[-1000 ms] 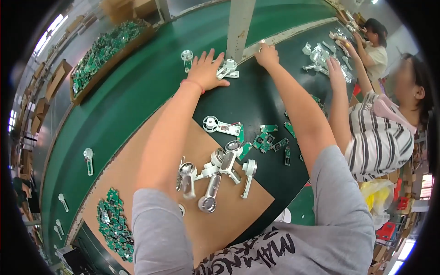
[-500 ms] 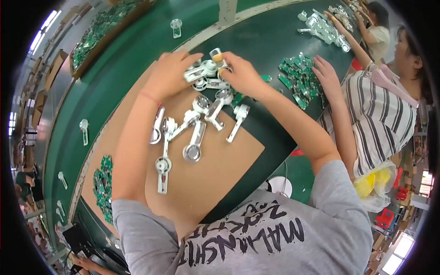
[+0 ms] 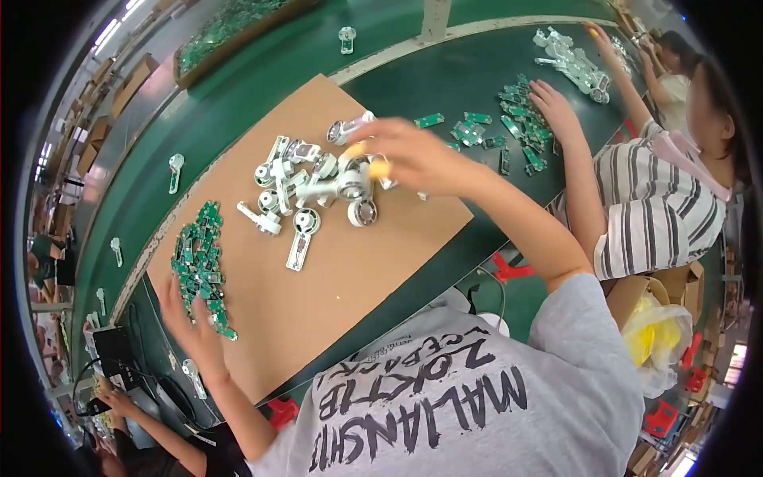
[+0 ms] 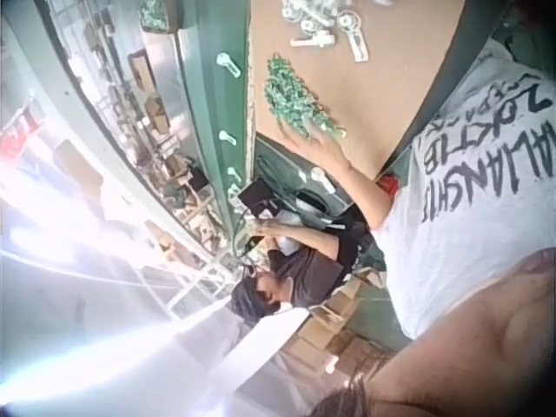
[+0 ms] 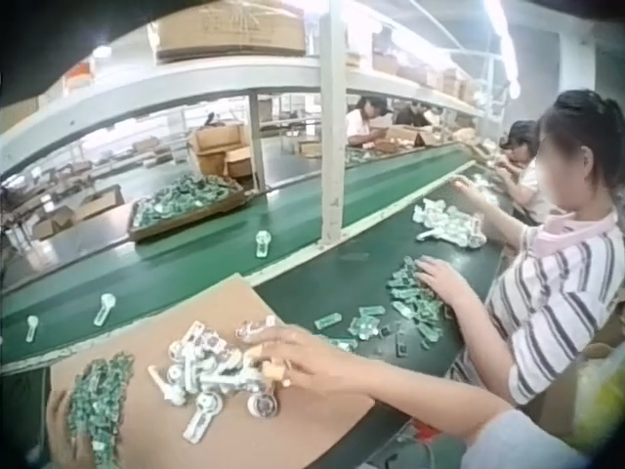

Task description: The person assembles small electronic handheld fans by hand, inserting PCBs and motor components into plastic fan housings.

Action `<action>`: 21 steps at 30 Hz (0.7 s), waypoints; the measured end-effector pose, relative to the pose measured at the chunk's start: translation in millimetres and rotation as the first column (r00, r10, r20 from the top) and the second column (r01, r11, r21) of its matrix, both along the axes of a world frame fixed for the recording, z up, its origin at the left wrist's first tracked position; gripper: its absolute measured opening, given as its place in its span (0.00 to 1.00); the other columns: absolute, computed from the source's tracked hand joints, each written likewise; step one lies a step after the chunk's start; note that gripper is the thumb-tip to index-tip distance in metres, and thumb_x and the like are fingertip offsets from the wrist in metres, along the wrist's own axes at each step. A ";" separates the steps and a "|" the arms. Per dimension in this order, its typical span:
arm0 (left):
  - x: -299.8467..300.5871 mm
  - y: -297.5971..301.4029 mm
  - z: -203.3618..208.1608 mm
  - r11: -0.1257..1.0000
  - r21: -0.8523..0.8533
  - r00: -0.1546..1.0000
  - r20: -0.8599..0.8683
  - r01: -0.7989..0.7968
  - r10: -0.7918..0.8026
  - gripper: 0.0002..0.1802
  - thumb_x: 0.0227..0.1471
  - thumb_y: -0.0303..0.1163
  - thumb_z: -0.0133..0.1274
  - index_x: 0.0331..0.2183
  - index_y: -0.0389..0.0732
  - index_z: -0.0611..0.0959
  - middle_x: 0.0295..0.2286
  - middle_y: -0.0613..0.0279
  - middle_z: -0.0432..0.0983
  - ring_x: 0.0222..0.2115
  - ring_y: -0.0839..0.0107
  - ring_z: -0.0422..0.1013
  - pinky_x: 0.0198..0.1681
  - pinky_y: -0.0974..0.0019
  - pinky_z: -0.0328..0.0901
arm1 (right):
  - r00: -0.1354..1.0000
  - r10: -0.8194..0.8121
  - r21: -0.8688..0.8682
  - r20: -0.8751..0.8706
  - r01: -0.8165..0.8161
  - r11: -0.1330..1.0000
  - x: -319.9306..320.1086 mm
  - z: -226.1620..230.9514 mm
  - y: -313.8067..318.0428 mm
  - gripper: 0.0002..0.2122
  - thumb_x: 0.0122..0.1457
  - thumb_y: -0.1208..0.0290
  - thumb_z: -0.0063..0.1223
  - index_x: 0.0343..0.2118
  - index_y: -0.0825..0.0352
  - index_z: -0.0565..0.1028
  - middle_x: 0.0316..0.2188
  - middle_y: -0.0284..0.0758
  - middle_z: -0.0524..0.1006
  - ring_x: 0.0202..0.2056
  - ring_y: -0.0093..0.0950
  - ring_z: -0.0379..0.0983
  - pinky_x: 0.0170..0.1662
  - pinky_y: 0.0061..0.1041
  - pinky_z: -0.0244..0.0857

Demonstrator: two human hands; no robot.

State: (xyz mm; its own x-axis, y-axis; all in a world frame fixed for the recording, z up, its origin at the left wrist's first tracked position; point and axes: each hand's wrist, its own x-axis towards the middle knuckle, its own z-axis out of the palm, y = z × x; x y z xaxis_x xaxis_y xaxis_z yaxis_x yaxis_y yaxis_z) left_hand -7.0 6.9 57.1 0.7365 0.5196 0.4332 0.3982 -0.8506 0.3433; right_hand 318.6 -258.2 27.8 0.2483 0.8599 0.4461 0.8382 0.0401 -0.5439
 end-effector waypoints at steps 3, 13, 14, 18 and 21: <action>-120.4 22.3 -37.1 0.879 0.018 0.876 -0.085 -0.476 0.475 0.21 0.57 0.35 0.39 0.50 0.33 0.68 0.52 0.48 0.59 0.54 0.56 0.54 0.56 0.58 0.49 | 0.949 -0.315 -0.039 0.019 0.316 0.948 13.0 -2.1 -28.3 0.18 0.56 0.69 0.45 0.51 0.63 0.65 0.55 0.34 0.60 0.57 0.37 0.52 0.57 0.35 0.50; -133.8 36.3 -74.8 0.926 0.196 0.892 -0.263 -0.324 0.368 0.18 0.54 0.34 0.42 0.46 0.40 0.73 0.48 0.57 0.65 0.53 0.54 0.53 0.57 0.56 0.44 | 0.953 -0.281 -0.194 0.116 0.299 0.934 -39.6 -23.4 12.2 0.21 0.49 0.66 0.53 0.48 0.63 0.67 0.53 0.37 0.62 0.44 0.37 0.67 0.46 0.33 0.62; -133.5 34.1 -73.5 0.934 0.150 0.904 -0.243 -0.324 0.353 0.18 0.54 0.34 0.43 0.46 0.40 0.74 0.48 0.59 0.66 0.55 0.53 0.50 0.58 0.55 0.42 | 0.933 -0.304 -0.184 0.195 0.339 0.923 -51.8 -21.2 17.8 0.21 0.49 0.66 0.54 0.47 0.63 0.67 0.53 0.38 0.61 0.45 0.37 0.66 0.45 0.34 0.62; -133.3 20.3 -67.3 0.969 0.070 0.940 -0.237 -0.237 0.247 0.20 0.51 0.32 0.47 0.47 0.39 0.72 0.49 0.60 0.65 0.56 0.53 0.48 0.58 0.55 0.44 | 0.949 -0.268 -0.268 0.164 0.305 0.914 -77.0 -21.1 26.8 0.18 0.48 0.68 0.54 0.43 0.62 0.70 0.56 0.36 0.58 0.46 0.38 0.65 0.46 0.36 0.61; -120.1 16.5 -63.5 0.975 0.099 0.942 -0.256 -0.197 0.217 0.20 0.50 0.32 0.49 0.46 0.39 0.73 0.49 0.58 0.64 0.56 0.50 0.47 0.58 0.54 0.44 | 0.950 -0.243 -0.240 0.196 0.287 0.927 -78.9 -19.6 23.1 0.16 0.46 0.70 0.55 0.40 0.64 0.71 0.56 0.34 0.59 0.46 0.37 0.65 0.45 0.35 0.61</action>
